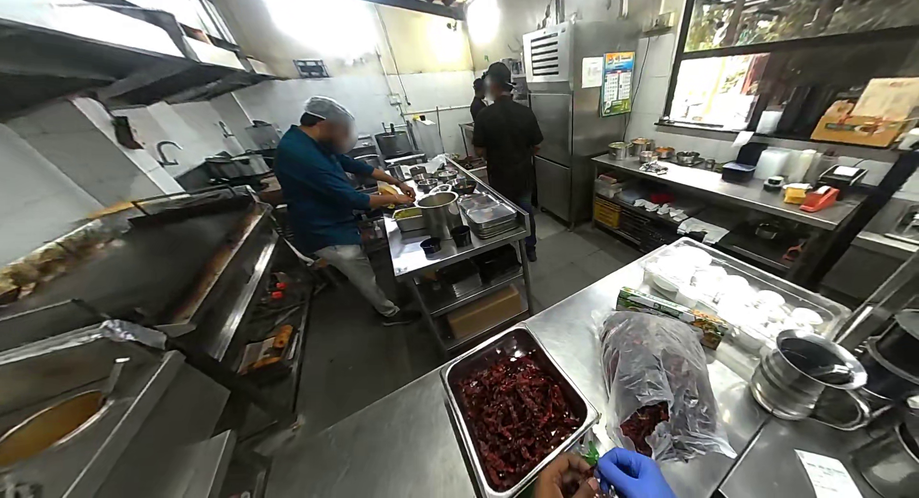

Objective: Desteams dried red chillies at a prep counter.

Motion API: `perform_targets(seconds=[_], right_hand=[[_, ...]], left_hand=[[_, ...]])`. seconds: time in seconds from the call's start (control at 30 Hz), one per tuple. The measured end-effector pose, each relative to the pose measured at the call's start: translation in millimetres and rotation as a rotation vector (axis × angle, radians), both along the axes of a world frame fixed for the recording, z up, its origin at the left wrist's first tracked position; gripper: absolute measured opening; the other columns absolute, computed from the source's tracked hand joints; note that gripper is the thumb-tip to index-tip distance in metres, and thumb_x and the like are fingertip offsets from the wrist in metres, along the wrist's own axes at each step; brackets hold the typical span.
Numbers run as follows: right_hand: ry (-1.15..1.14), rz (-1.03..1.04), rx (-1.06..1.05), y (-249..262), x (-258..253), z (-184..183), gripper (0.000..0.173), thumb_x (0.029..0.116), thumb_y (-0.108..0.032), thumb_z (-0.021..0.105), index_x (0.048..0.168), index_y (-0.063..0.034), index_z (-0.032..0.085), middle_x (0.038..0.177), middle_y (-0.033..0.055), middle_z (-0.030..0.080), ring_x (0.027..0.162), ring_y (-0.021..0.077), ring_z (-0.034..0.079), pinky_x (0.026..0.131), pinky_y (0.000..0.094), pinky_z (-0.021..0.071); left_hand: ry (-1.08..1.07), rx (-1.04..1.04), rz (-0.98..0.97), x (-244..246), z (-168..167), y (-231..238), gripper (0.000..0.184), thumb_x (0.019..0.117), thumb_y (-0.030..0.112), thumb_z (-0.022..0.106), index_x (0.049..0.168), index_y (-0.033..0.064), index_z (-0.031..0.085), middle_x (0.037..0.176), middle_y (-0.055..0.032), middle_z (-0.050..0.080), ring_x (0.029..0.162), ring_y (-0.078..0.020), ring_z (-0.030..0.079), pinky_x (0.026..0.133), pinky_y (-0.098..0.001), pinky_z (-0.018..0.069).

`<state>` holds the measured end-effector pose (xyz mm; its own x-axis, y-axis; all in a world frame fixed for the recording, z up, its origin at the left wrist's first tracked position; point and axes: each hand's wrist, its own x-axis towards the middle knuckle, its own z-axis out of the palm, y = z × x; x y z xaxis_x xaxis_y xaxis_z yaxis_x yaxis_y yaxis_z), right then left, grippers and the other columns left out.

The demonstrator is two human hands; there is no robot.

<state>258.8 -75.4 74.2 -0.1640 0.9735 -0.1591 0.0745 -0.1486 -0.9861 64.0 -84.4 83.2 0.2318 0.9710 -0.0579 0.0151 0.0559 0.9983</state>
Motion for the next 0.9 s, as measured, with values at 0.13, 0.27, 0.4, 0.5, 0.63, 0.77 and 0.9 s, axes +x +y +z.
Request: perform_targets(seconds=[0.13, 0.27, 0.4, 0.5, 0.63, 0.77, 0.9], right_hand=[[-0.085, 0.023, 0.056, -3.3, -5.7, 1.3, 0.023, 0.0946, -0.034, 0.073, 0.104, -0.0136, 0.076, 0.09, -0.0003, 0.072, 0.079, 0.0135, 0.066, 0.073, 0.035, 0.0557], [0.012, -0.008, 0.078, -6.9, -12.0, 2.0, 0.018, 0.0947, -0.027, 0.074, 0.1, -0.0099, 0.075, 0.089, 0.0025, 0.072, 0.08, 0.0146, 0.067, 0.074, 0.0343, 0.057], [0.086, -0.02, 0.128, -2.7, -12.0, 5.0, 0.014, 0.0955, -0.022, 0.071, 0.096, -0.0083, 0.075, 0.087, 0.0041, 0.072, 0.08, 0.0161, 0.067, 0.075, 0.0349, 0.0569], [0.082, -0.057, 0.155, 0.3, -13.6, 14.3, 0.016, 0.0975, -0.024, 0.069, 0.096, -0.0089, 0.075, 0.088, 0.0044, 0.072, 0.082, 0.0169, 0.068, 0.076, 0.0348, 0.058], [0.087, -0.102, 0.098, -2.8, -11.7, 26.3, 0.022, 0.1003, -0.029, 0.065, 0.1, -0.0095, 0.077, 0.088, 0.0045, 0.072, 0.081, 0.0161, 0.066, 0.073, 0.0322, 0.0551], [0.031, -0.128, 0.117, -5.2, -9.7, 31.0, 0.02, 0.0972, -0.03, 0.069, 0.107, -0.0164, 0.078, 0.094, 0.0026, 0.074, 0.086, 0.0173, 0.068, 0.078, 0.0353, 0.0575], [-0.072, -0.114, 0.209, -9.7, -11.5, 35.7, 0.022, 0.0951, -0.035, 0.072, 0.115, -0.0261, 0.078, 0.09, -0.0046, 0.071, 0.071, 0.0112, 0.061, 0.065, 0.0311, 0.0518]], left_hand=[[-0.091, 0.038, 0.147, 1.1, 3.8, 2.6, 0.018, 0.0893, 0.002, 0.075, 0.106, -0.0026, 0.072, 0.097, -0.0135, 0.072, 0.083, -0.0215, 0.069, 0.075, -0.0374, 0.0608], [-0.237, -0.083, 0.157, 0.8, 6.2, 2.5, 0.017, 0.0885, 0.0, 0.075, 0.105, -0.0046, 0.072, 0.091, -0.0154, 0.072, 0.072, -0.018, 0.066, 0.067, -0.033, 0.058], [-0.509, -0.263, 0.13, 0.6, 0.0, 6.6, 0.021, 0.0916, 0.001, 0.071, 0.112, -0.004, 0.069, 0.095, -0.0156, 0.07, 0.072, -0.0153, 0.063, 0.066, -0.0306, 0.0558], [-0.624, -0.333, 0.084, -1.4, 7.1, 10.1, 0.024, 0.0947, 0.005, 0.068, 0.118, -0.0008, 0.066, 0.102, -0.0134, 0.07, 0.083, -0.0164, 0.067, 0.076, -0.0319, 0.0582], [-0.673, -0.337, 0.082, -2.6, 24.9, 11.1, 0.021, 0.096, -0.001, 0.061, 0.115, -0.0037, 0.069, 0.113, -0.0186, 0.071, 0.098, -0.0234, 0.07, 0.091, -0.0375, 0.058], [-0.624, -0.278, 0.107, -4.3, 32.2, 11.9, 0.028, 0.0923, -0.006, 0.063, 0.119, -0.0068, 0.069, 0.115, -0.0244, 0.069, 0.102, -0.0285, 0.069, 0.095, -0.0419, 0.0571], [-0.493, -0.253, 0.187, -1.3, 41.8, 9.8, 0.03, 0.0891, -0.008, 0.069, 0.119, -0.0093, 0.067, 0.108, -0.0252, 0.071, 0.091, -0.0286, 0.072, 0.086, -0.0413, 0.0612]])
